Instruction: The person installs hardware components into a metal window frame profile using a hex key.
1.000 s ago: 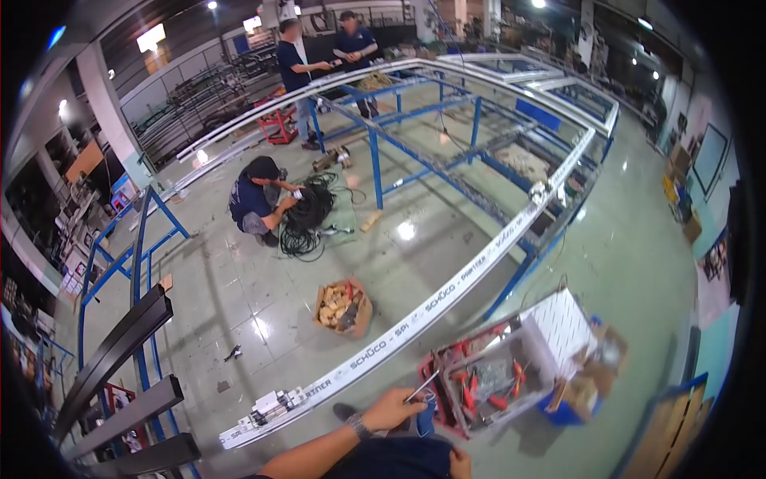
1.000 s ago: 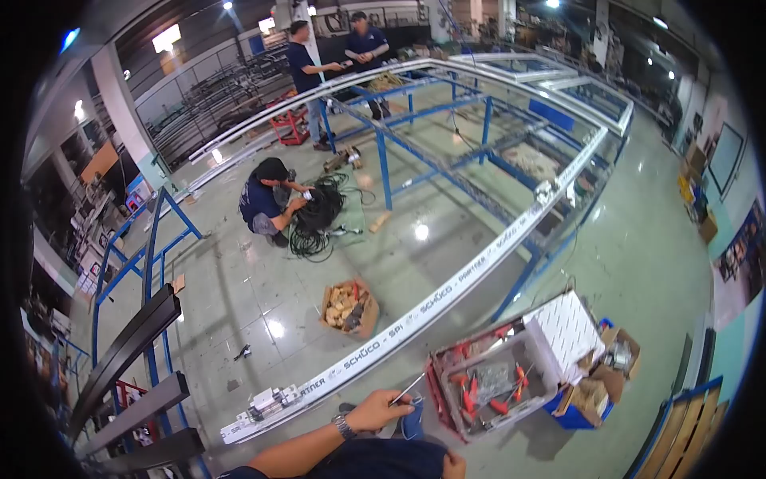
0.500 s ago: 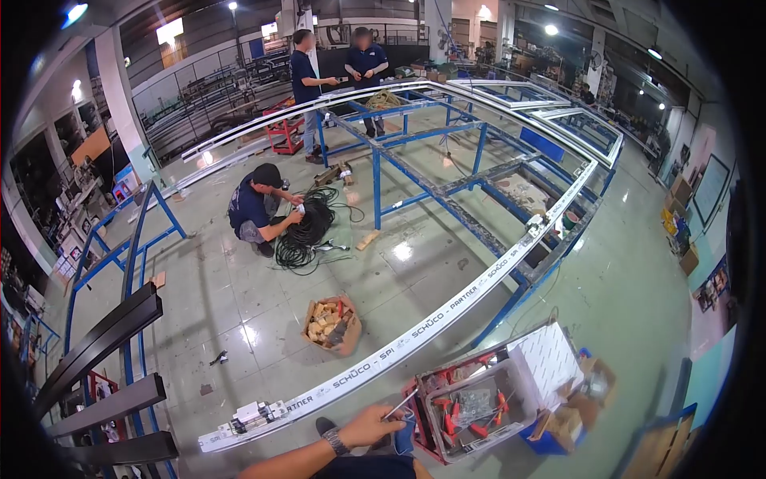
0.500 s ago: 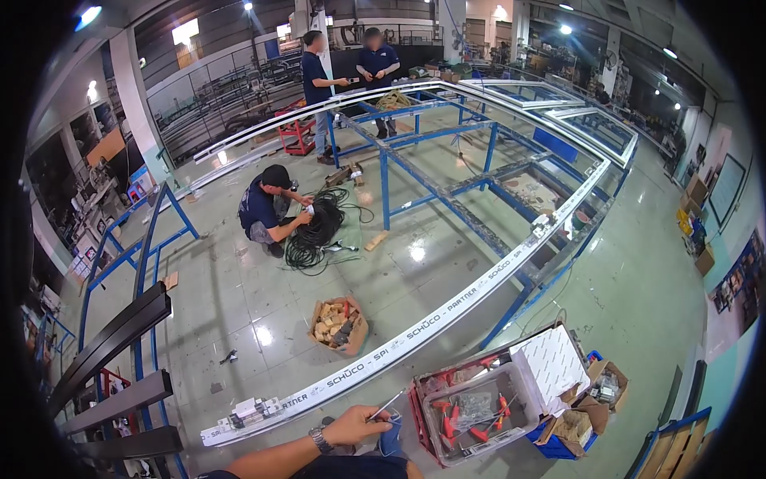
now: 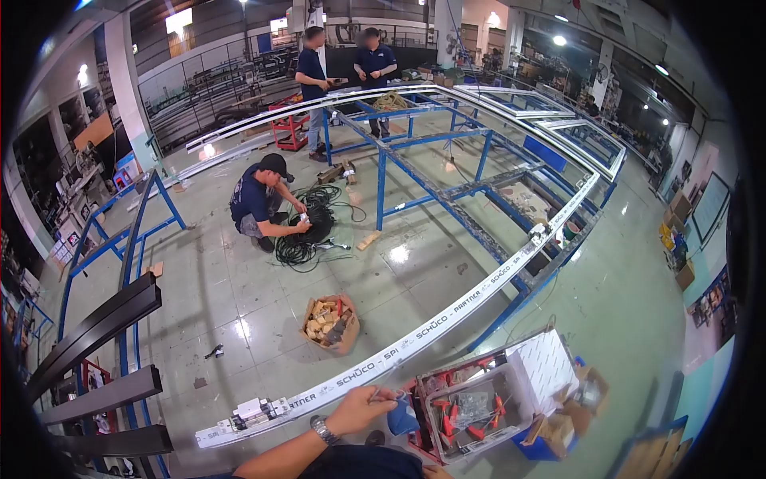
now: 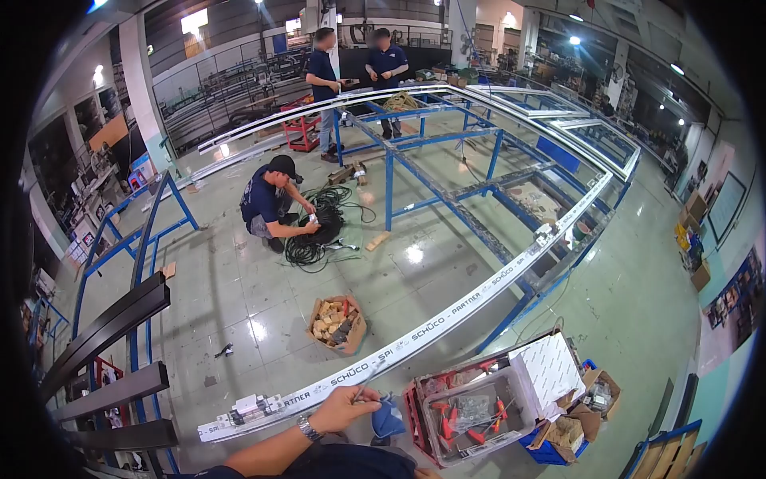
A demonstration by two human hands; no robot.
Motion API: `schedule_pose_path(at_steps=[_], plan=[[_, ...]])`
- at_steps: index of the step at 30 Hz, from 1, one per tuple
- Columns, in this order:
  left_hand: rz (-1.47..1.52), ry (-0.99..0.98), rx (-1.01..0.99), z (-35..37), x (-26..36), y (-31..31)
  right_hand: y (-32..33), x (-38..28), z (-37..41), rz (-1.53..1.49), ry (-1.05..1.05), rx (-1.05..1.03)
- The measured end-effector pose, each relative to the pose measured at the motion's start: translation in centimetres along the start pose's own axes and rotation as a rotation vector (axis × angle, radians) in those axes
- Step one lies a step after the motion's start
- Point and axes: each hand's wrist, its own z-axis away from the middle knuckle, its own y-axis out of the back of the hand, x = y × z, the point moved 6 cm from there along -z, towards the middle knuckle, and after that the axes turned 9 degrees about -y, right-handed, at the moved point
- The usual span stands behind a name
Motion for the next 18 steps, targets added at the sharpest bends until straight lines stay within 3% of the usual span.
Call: schedule_pose_path(at_steps=[3,5,7,10,13,14,17,18], plan=[[0.071,-0.004,0.043,0.1,0.7,1.4,7.6,-7.6,5.6,-0.106,0.159,0.058],[0.083,-0.022,-0.008,0.1,0.5,1.3,11.5,-16.4,6.6,-0.567,0.461,0.121],[0.054,-0.073,-0.081,-0.1,1.3,0.8,13.0,-26.3,8.8,-1.067,0.503,0.041],[-0.045,-0.152,-0.105,0.6,2.1,1.0,11.2,-28.5,6.2,-0.725,0.604,-0.502],[-0.11,-0.178,-0.015,1.1,2.2,2.5,9.7,-28.4,5.4,-0.574,0.481,-0.519],[-0.151,-0.147,0.028,1.5,2.7,3.1,9.7,-28.4,5.2,-0.517,0.47,-0.432],[-0.196,-0.196,0.064,1.8,2.6,3.6,8.1,-28.8,6.3,-0.705,0.428,-0.561],[-0.189,-0.239,0.058,1.9,2.7,3.3,7.1,-28.6,6.2,-0.642,0.374,-0.622]])
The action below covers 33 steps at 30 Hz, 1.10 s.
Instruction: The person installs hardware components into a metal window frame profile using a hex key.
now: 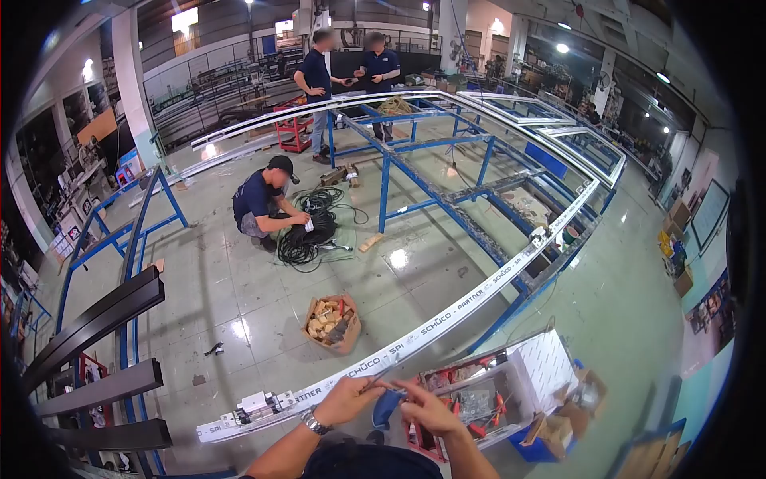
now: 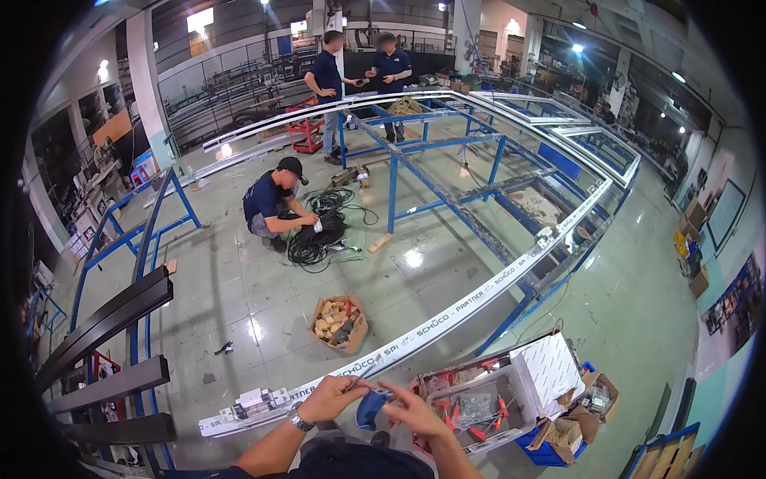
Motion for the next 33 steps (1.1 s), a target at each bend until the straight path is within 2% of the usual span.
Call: schedule_pose_path(at_steps=[2,3,4,6,10,13,16,19,20,23,24,27,28,31,32,33], plan=[[-0.014,-0.042,0.002,0.5,-0.1,-0.5,0.6,1.9,-1.6,0.174,0.049,0.003],[-0.016,0.008,0.033,0.7,-0.5,-0.2,1.0,2.6,-2.3,0.262,0.075,0.005],[-0.016,0.06,0.063,1.1,-0.9,0.2,0.7,1.1,-1.8,0.454,0.185,0.072],[-0.051,0.124,0.146,1.7,-0.9,1.3,0.9,0.3,-1.4,0.507,0.268,0.106],[-0.098,0.088,0.184,2.0,-0.6,3.5,0.0,-0.6,-0.8,0.619,0.352,0.083],[-0.156,-0.074,0.41,1.8,0.0,4.0,-1.0,-0.8,-0.9,0.32,0.146,0.105],[-0.224,0.021,0.636,2.6,1.8,4.5,1.9,1.5,-3.0,0.193,0.119,0.357],[-0.108,0.099,0.447,2.5,1.2,1.7,-1.5,-2.5,-1.2,0.439,0.381,0.524],[-0.089,0.039,0.411,2.3,0.8,0.7,-3.3,-4.1,-0.5,0.615,0.552,0.514],[-0.082,0.127,0.402,2.6,-0.4,0.0,-6.1,-5.3,0.4,0.866,0.752,0.419],[0.082,0.145,0.442,2.7,-0.4,-0.1,-6.3,-5.5,0.6,0.862,0.659,0.313],[0.135,0.146,0.443,3.1,-2.4,0.6,-6.2,-5.4,1.0,0.796,0.608,0.178],[0.133,0.141,0.43,3.2,-2.5,0.8,-6.3,-6.0,1.3,0.795,0.683,0.171],[-0.03,0.185,0.39,3.5,-2.6,1.9,-3.0,-3.5,0.0,0.354,0.442,0.314],[-0.073,0.194,0.386,3.2,-1.4,2.7,-1.9,-3.6,-0.1,0.284,0.33,0.449],[-0.09,0.189,0.414,3.0,-1.3,3.6,-0.8,-3.0,-0.5,0.148,0.226,0.489]])
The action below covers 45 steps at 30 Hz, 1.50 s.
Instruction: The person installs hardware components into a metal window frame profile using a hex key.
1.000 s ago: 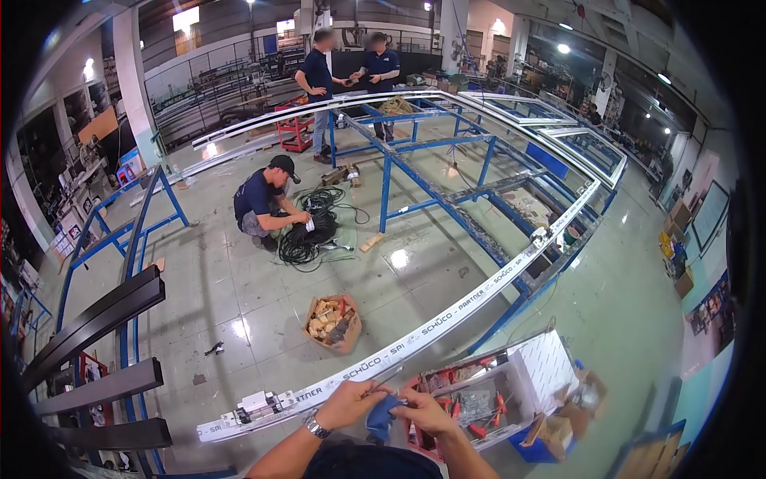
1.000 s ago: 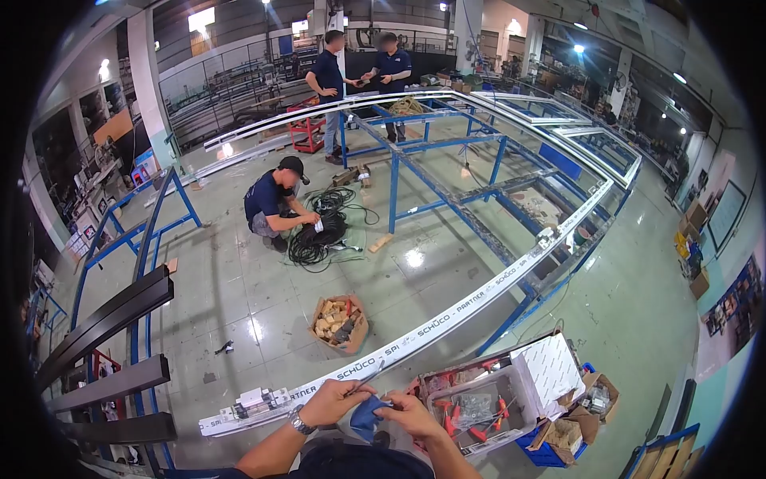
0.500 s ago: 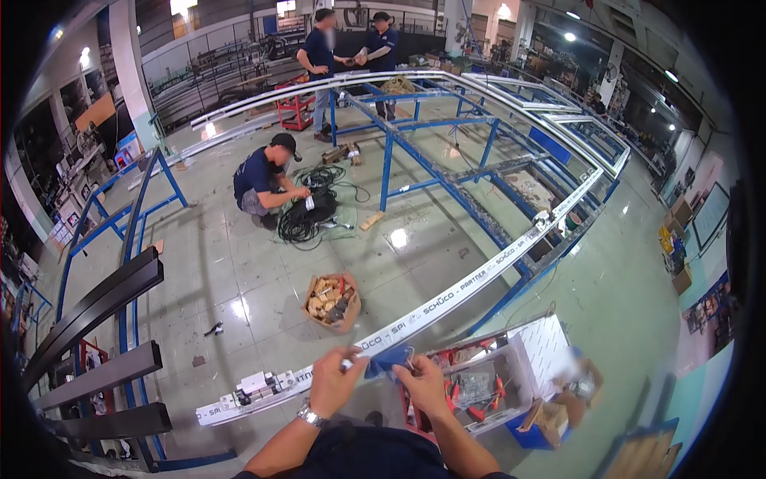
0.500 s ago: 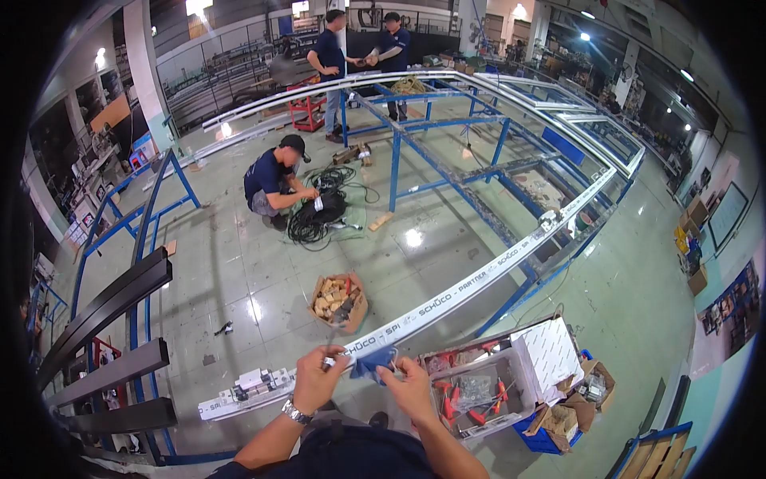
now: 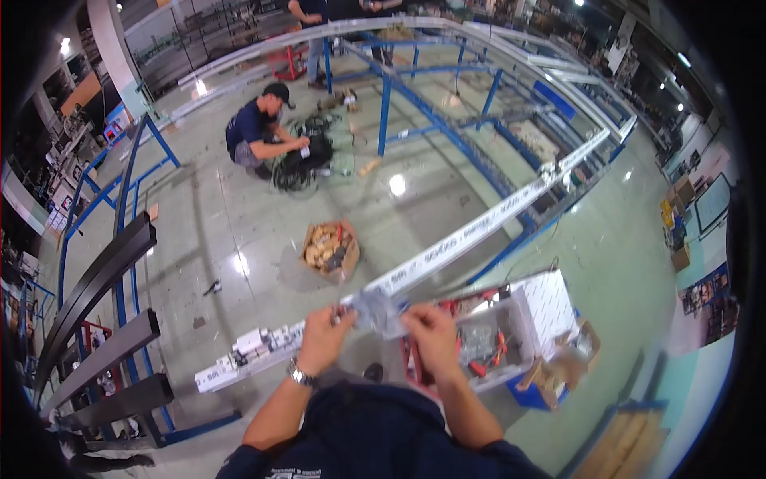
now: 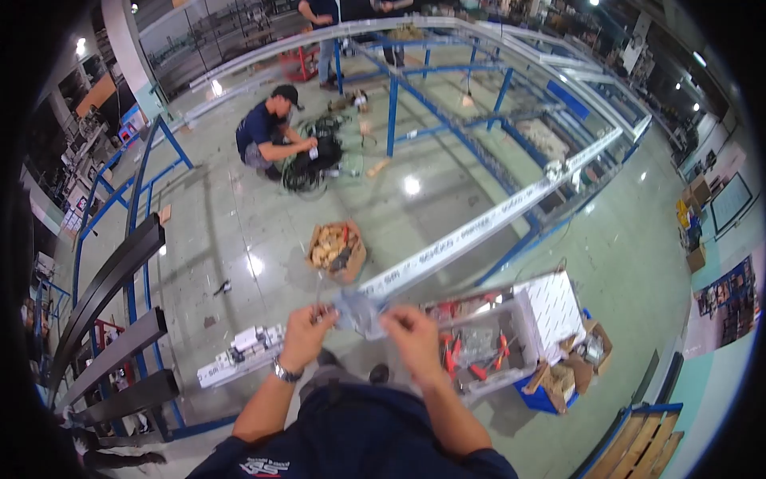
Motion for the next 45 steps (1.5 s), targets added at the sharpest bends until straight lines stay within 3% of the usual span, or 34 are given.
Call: schedule_pose_path(at_steps=[2,4,9,12,15,18,21,24,27,30,35,40,41,45], plan=[[0.065,0.045,0.065,-0.3,-0.6,1.2,0.2,-1.9,-0.2,-0.233,0.152,0.004],[0.198,0.073,0.128,-0.4,-1.2,1.8,1.2,-2.3,-0.4,-0.228,0.182,0.023],[0.251,-0.005,0.175,-0.7,-0.2,2.1,2.9,1.5,-2.3,-0.124,0.003,0.005],[0.25,0.029,0.102,-0.7,-0.2,2.0,0.7,-1.5,-0.7,0.187,0.092,0.02],[0.28,0.02,0.071,-0.6,0.4,1.8,-1.0,-1.7,-1.2,0.286,0.183,-0.019],[0.312,0.053,0.029,-0.3,1.4,2.2,-2.1,-2.4,-1.2,0.164,0.186,-0.039],[0.368,0.062,-0.005,0.0,2.1,2.2,-4.0,-4.1,-0.1,0.22,0.303,0.008],[0.503,0.15,-0.028,0.4,2.3,2.7,-5.5,-4.4,-0.4,0.426,0.309,-0.17],[0.536,0.133,0.016,0.6,2.8,4.2,-4.3,-3.6,-2.0,0.432,0.435,-0.108],[0.444,0.08,0.087,0.2,3.7,5.7,-3.8,-4.0,-2.3,0.242,0.203,-0.166],[0.324,-0.047,0.182,-0.2,4.0,7.5,-4.2,-8.0,-0.8,0.388,0.342,-0.109],[0.637,0.062,0.174,0.2,4.8,9.5,-3.8,-10.4,0.2,0.526,0.381,-0.284],[0.614,0.066,0.238,0.2,5.6,9.6,-3.5,-10.8,0.3,0.561,0.407,-0.224],[0.686,-0.009,0.184,1.1,6.2,11.1,-2.3,-12.8,1.0,0.688,0.526,-0.015]])
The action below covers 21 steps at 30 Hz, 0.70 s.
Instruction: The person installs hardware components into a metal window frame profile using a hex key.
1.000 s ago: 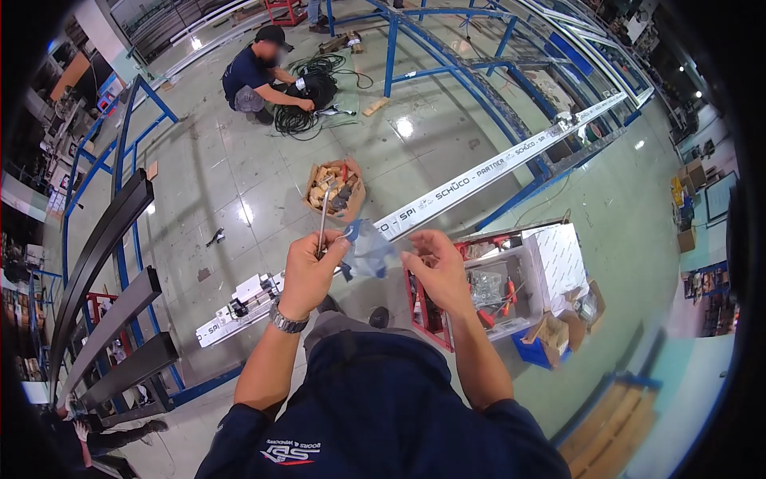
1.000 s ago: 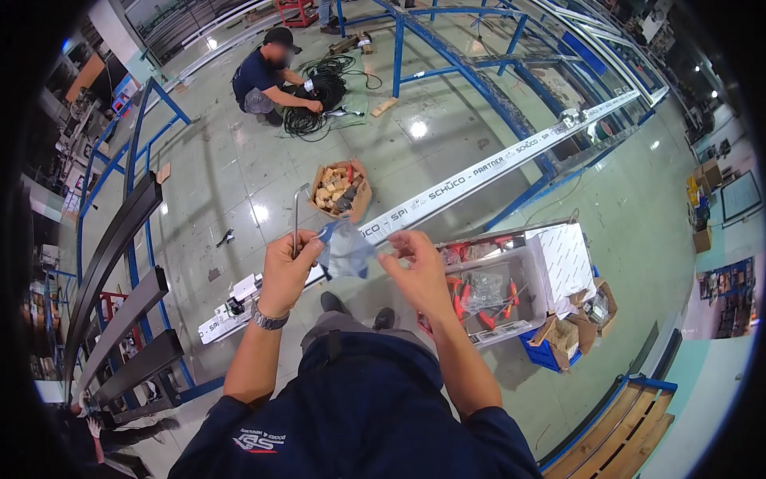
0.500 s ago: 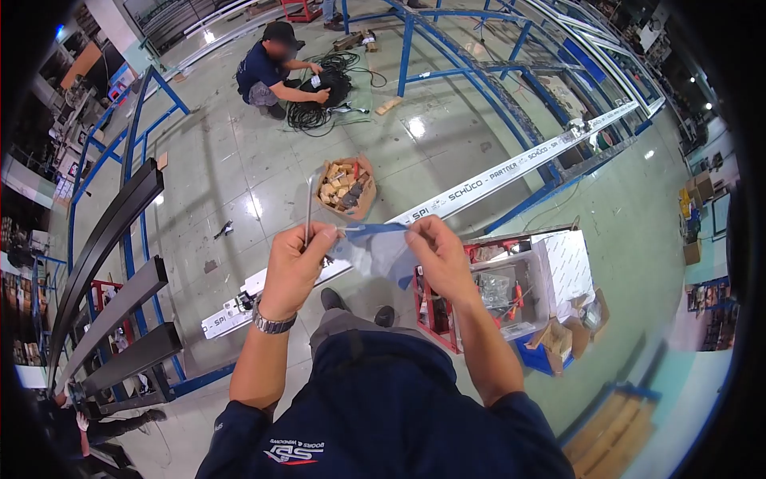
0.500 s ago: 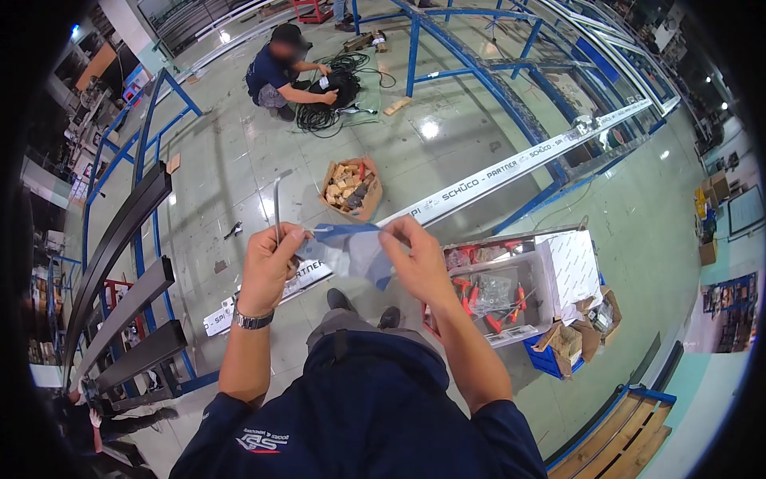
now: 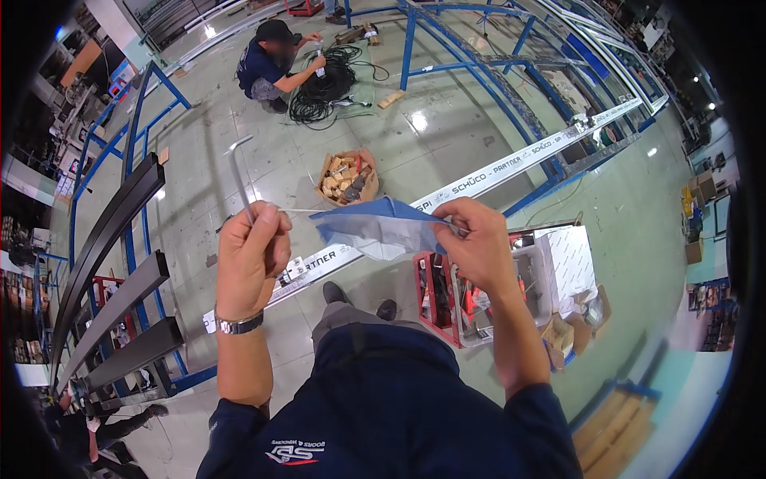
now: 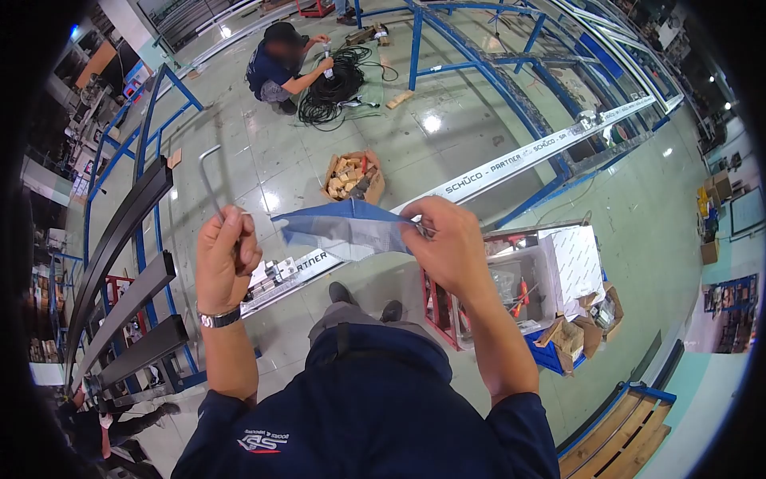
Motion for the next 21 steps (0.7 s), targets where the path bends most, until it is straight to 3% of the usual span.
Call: schedule_pose_path(at_steps=[1,3,4,7,8,11,14,15,17,21], plan=[[0.023,-0.013,0.033,0.3,0.6,-0.1,0.7,-0.5,0.0,0.041,0.02,0.042],[0.068,-0.042,0.1,1.1,2.2,-0.5,1.2,-1.1,0.4,-0.243,-0.044,-0.015],[0.089,-0.076,0.001,1.4,2.8,-0.5,1.5,-1.4,0.7,-0.386,-0.078,-0.047],[-0.05,-0.204,-0.151,1.9,5.4,-1.0,3.3,-3.9,1.2,-0.334,-0.04,-0.075],[-0.217,-0.198,-0.053,2.1,6.9,-1.2,3.6,-4.8,1.3,-0.363,-0.069,-0.077],[-0.438,-0.423,0.028,2.2,9.4,-1.6,4.3,-6.9,0.7,0.059,-0.005,-0.276],[-0.515,-0.28,-0.219,2.1,7.5,-6.1,2.5,-9.0,0.9,0.137,0.453,-0.37],[-0.557,-0.227,-0.315,2.2,6.6,-7.8,2.2,-9.6,1.0,0.208,0.517,-0.388],[-0.619,-0.456,-0.533,1.4,3.5,-10.1,1.6,-10.8,1.3,0.352,0.642,-0.423],[-0.691,-0.231,-0.516,1.6,0.6,-11.0,1.7,-10.7,0.8,0.225,0.606,-0.387]])
